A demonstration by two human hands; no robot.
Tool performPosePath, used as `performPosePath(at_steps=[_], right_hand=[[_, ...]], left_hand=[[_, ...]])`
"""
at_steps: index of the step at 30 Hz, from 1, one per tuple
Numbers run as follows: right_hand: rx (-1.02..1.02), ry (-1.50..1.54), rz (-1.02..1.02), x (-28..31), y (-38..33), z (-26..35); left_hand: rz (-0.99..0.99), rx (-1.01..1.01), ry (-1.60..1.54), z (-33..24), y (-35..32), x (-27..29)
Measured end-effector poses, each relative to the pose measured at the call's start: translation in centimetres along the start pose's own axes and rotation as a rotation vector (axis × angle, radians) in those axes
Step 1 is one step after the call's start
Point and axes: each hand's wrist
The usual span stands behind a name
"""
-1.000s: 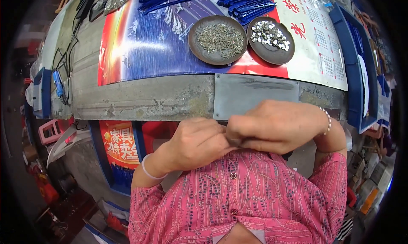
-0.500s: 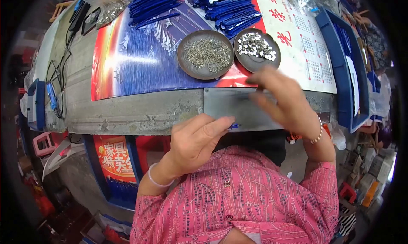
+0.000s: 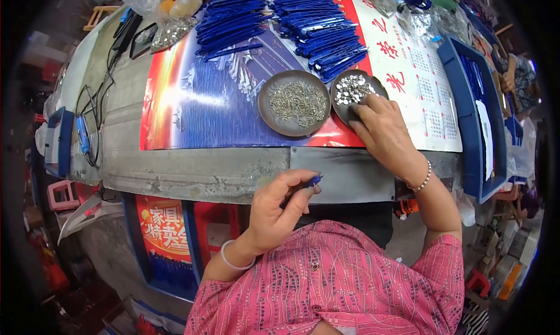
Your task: Assembling small hardware components into blue plastic housings at a manual workstation.
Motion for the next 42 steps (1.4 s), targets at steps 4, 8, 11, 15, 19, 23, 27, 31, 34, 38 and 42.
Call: performPosePath(at_steps=[4, 8, 11, 15, 19, 23, 27, 31, 34, 38, 42], right_hand=[[-0.037, 0.016, 0.015, 0.4, -0.6, 0.4], [-0.083, 0.093, 0.019, 0.5, -1.4, 0.7], [-0.099, 0.111, 0.005, 0.6, -1.6, 0.6], [-0.059, 0.228, -0.116, 1.2, -2.6, 1.8], [-0.084, 0.603, -0.164, 1.6, -4.0, 5.0], [-0.054, 1.022, -0.116, 0.5, -4.9, 6.1], [-0.193, 1.114, -0.162, -0.3, -5.0, 7.2], [0.038, 0.872, -0.224, -0.9, -4.8, 6.6], [0.08, 0.793, -0.234, -0.8, -4.8, 6.5], [0.093, 0.802, -0.321, -1.1, -4.9, 6.7], [0.121, 0.806, -0.395, -0.9, -4.8, 7.3]], left_hand=[[-0.03, 0.04, -0.059, 0.0, 0.2, -0.1], [-0.021, 0.049, -0.15, 0.4, 0.1, -0.3], [-0.033, 0.076, -0.203, 0.3, 0.2, -0.6], [-0.066, 0.111, -0.307, 0.4, 0.3, -0.9], [-0.105, 0.154, -0.408, 1.1, 0.3, -1.5], [-0.107, 0.206, -0.476, 1.0, 0.5, -2.4], [-0.098, 0.229, -0.516, 1.5, 0.1, -2.7], [-0.059, 0.22, -0.554, 1.4, -0.1, -3.1], [-0.028, 0.177, -0.557, 1.8, -0.3, -3.2], [-0.035, 0.179, -0.582, 1.7, -0.4, -3.5], [0.006, 0.088, -0.646, 1.6, -0.4, -3.5]])
Point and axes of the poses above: each hand's wrist, its own y-axis towards the middle knuckle, its own x-axis out of the back of the hand, z = x × y, and after that the axes turned 1 degree about z, right-handed
